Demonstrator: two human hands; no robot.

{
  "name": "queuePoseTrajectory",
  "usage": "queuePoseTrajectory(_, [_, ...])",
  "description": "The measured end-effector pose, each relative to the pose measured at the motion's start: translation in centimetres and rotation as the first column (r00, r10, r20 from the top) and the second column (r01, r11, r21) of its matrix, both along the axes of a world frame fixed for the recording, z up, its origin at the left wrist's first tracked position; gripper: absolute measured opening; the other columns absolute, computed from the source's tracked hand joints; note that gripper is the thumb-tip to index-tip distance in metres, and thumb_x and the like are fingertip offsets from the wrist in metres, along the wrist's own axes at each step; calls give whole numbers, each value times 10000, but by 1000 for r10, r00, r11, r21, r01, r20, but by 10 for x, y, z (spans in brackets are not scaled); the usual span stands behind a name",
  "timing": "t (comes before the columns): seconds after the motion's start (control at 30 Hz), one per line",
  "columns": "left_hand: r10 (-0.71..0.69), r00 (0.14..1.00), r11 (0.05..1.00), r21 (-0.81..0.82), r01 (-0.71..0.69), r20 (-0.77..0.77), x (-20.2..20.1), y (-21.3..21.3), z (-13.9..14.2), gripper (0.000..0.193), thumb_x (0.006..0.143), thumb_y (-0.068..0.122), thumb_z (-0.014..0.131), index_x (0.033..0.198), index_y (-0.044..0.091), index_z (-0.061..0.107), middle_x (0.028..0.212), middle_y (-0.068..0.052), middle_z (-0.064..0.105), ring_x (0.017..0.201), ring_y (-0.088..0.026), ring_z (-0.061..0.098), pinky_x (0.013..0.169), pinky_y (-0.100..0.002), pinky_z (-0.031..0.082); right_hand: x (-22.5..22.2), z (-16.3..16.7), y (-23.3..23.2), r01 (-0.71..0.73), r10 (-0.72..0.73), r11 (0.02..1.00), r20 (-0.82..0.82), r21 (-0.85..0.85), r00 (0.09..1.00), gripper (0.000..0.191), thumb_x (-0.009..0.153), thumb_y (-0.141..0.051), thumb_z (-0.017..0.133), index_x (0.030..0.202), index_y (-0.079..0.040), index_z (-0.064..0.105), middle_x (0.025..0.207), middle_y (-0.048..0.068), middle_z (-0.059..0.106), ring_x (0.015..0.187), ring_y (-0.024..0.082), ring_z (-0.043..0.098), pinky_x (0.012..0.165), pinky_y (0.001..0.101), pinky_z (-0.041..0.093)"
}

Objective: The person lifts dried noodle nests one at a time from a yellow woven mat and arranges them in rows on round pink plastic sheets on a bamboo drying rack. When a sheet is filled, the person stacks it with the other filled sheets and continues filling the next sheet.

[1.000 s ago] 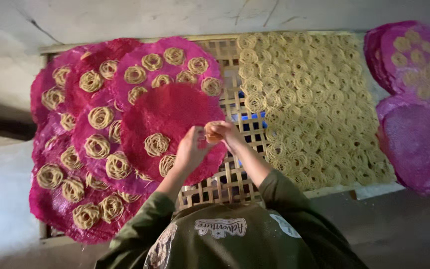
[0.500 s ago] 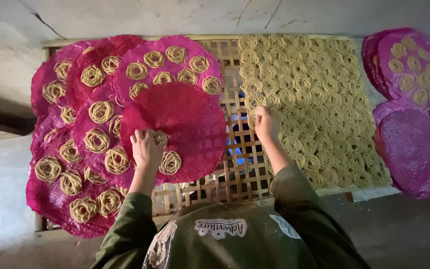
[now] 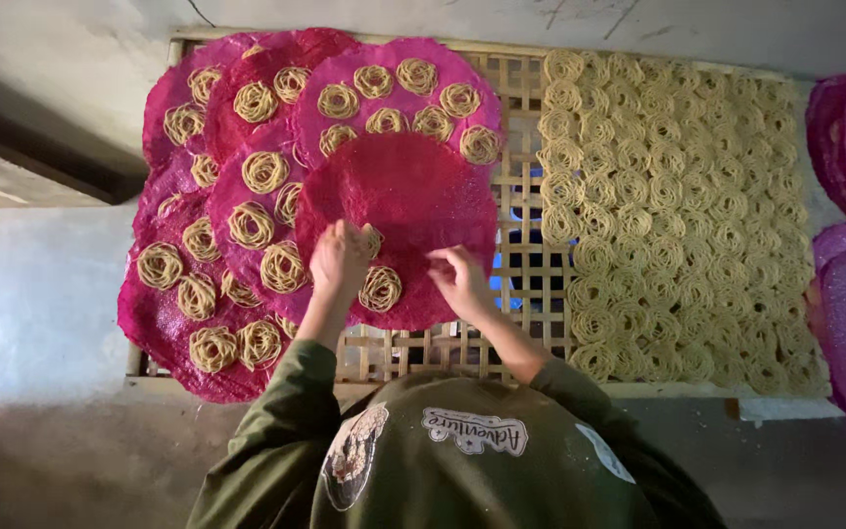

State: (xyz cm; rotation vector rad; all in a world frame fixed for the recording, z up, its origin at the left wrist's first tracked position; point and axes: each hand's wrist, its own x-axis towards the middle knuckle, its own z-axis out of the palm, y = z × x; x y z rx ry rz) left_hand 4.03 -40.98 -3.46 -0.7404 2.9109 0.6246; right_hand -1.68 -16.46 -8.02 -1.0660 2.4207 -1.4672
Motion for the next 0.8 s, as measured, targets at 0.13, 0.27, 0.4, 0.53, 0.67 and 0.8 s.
queuePoseTrajectory(0.13, [-25,963,925,359,124,-268,20,50,8,363,989,218,604,1261,9,487,926,-124,684,681,-217,675,588,-366,620,2,-2,-11,28,129,983,788,-183,602,341,1031,-275,588,1257,-33,671,1039,107,728,926,163,682,857,272,606])
queuePoseTrajectory(0.27, [-145,863,857,375,354,-484,43,86,8,653,886,274,752,1367,-40,442,1057,-145,687,787,-244,684,641,-377,602,-4,-5,3,207,93,955,881,-211,465,328,993,-241,637,1168,35,662,1068,138,744,966,213,730,866,326,618])
queuePoseTrajectory(0.4, [-278,900,955,3,297,-336,62,66,-2,517,885,290,774,1303,56,581,1186,-145,640,1014,-258,633,804,-374,599,-18,-2,58,250,-214,966,727,60,652,274,994,-229,632,1147,-7,680,1046,111,752,935,188,727,843,300,623])
queuePoseTrajectory(0.53, [-165,928,985,-6,173,-335,85,46,-20,483,915,265,768,1318,72,584,1294,-154,563,1117,-287,572,929,-415,560,-38,11,127,386,-469,874,307,295,828,195,983,-179,630,1110,-41,686,1003,99,734,867,229,709,753,319,598])
queuePoseTrajectory(0.67, [46,914,999,4,-48,-403,99,47,-27,702,777,302,842,1294,-13,487,1335,-238,424,1219,-397,446,1032,-568,449,-54,17,169,553,-501,785,-237,281,832,229,924,-114,710,1115,5,665,996,209,687,863,338,696,734,425,558])
queuePoseTrajectory(0.8, [146,977,989,62,-137,-157,98,51,-21,802,784,364,867,1368,2,454,1329,-243,371,1249,-407,392,1015,-600,406,-59,29,177,631,-431,693,-501,349,751,189,886,-107,737,1045,-52,650,957,175,675,882,376,674,784,478,543])
